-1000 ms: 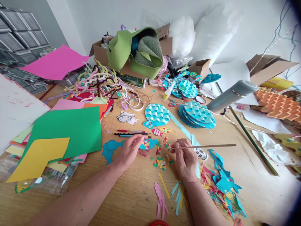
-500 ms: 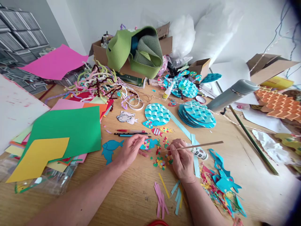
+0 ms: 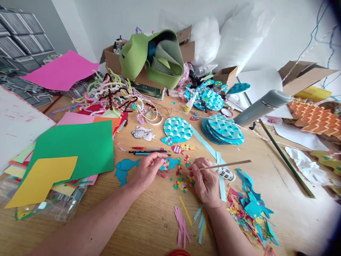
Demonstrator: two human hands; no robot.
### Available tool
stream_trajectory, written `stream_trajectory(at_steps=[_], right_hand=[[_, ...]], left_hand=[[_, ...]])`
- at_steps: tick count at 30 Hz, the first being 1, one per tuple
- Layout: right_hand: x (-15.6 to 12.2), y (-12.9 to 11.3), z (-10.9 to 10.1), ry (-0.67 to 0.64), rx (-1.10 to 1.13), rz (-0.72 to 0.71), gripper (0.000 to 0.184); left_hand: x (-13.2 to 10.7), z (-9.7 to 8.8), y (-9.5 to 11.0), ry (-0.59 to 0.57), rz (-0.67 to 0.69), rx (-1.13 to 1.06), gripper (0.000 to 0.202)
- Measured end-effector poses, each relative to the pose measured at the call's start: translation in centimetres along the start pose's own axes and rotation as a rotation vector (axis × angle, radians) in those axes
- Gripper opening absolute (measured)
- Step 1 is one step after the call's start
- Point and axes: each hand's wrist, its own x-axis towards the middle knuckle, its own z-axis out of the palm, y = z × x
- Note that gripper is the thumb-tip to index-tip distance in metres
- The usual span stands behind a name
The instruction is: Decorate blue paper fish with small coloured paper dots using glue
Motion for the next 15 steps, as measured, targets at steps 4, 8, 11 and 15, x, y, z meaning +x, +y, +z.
stream_trajectory(at_steps=[4, 8, 11, 15], right_hand=[[-0.1, 0.0, 0.0, 0.010, 0.015, -0.007, 0.031], [-0.1, 0.0, 0.0, 0.016, 0.012, -0.003, 0.030], [0.0, -0.2, 0.0, 0.016, 0.009, 0.002, 0.030], [0.1, -0.3, -0.1, 0.020, 0.020, 0.009, 0.029]], left_hand=[[-0.2, 0.2, 0.6, -0.016, -0.023, 0.000, 0.034], [-0.3, 0.3, 1.2, -0.032, -0.046, 0.003, 0.033], [-0.2, 0.2, 1.0, -0.021, -0.051, 0.001, 0.033], [0.0, -0.1, 0.4, -0.017, -0.067, -0.078, 0.032]])
